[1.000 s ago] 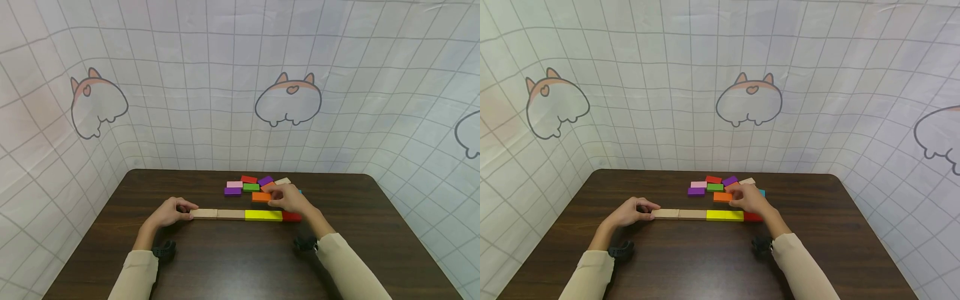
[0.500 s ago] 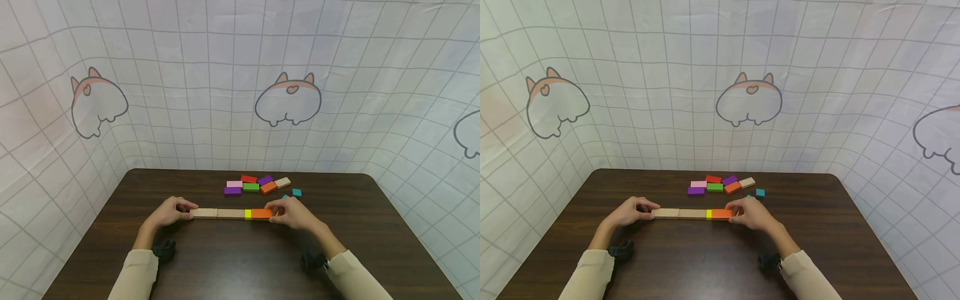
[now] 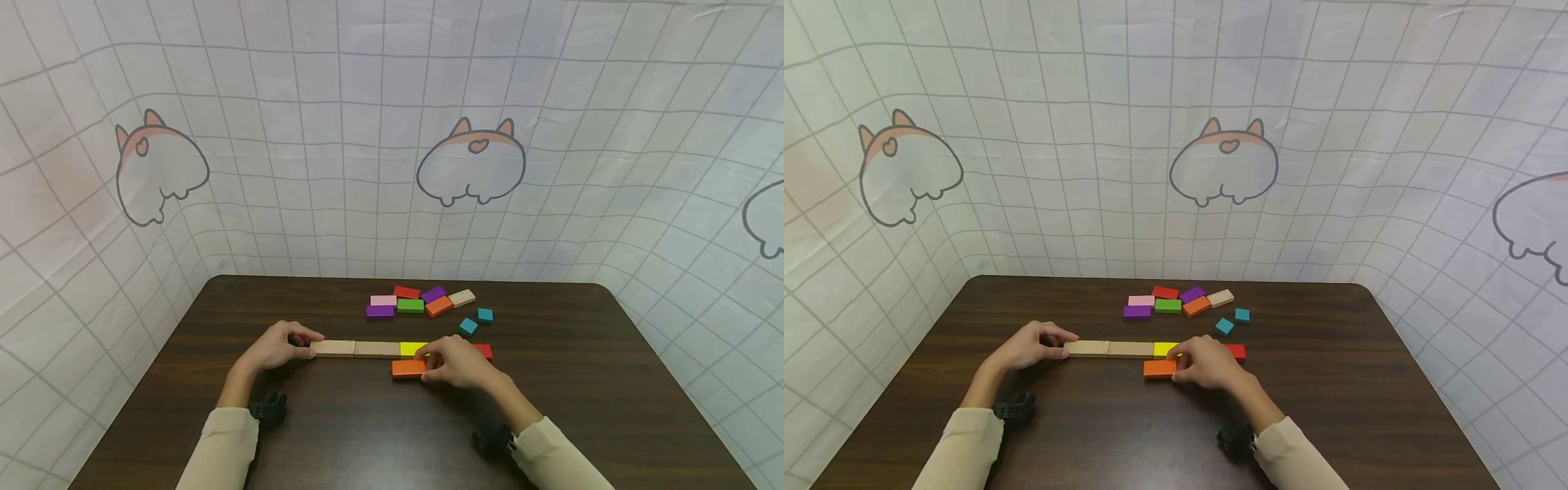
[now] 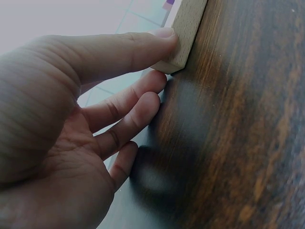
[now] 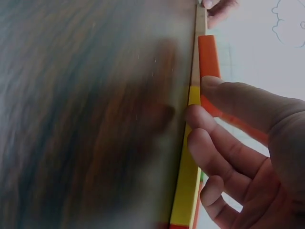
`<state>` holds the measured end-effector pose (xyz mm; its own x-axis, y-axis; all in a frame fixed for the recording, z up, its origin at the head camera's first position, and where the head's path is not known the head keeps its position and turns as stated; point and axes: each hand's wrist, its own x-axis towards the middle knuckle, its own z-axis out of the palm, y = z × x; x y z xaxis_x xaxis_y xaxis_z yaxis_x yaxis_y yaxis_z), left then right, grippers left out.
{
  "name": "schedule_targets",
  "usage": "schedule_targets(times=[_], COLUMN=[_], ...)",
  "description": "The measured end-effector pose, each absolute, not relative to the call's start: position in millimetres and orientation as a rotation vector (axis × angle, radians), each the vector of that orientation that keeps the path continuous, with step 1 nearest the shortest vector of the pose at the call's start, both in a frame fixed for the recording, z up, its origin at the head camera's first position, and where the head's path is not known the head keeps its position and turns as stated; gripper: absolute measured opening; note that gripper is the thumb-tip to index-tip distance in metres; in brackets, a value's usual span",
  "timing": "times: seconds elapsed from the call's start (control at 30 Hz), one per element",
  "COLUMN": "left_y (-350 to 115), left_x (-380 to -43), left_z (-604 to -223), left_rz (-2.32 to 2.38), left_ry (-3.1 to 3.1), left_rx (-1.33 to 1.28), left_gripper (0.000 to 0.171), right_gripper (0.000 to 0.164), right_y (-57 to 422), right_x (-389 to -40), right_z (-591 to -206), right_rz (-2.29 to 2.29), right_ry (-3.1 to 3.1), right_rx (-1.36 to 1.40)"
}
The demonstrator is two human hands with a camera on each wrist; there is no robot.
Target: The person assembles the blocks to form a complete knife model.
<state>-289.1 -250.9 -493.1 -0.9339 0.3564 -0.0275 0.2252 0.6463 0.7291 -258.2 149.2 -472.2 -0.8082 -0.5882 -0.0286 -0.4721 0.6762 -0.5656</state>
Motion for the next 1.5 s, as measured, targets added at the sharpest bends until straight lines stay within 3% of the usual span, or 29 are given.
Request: schedule_targets(times=[0.73, 1.1, 1.5], left_y=[-250.8, -251.1, -250.2], left_x=[-288.0, -287.8, -288.0], left_z=[-496.9, -495.2, -493.7], left_rz=[1.169, 1.165, 1.16], left_ry=[2.685, 2.688, 2.695], left_rx=[0.479, 0.473, 0.467], left_gripper=[0.028, 0.028, 0.027], right_gripper=[0.027, 0.013, 0.013], right_y=[127.2, 126.9, 115.5], right_x=[-258.0, -259.8, -267.0], right_z=[-479.9, -479.2, -481.5], right_rz=[-0.839, -0.905, -0.852], right_ry=[2.672, 2.647, 2.711], right_rx=[-0.764, -0.854, -0.799])
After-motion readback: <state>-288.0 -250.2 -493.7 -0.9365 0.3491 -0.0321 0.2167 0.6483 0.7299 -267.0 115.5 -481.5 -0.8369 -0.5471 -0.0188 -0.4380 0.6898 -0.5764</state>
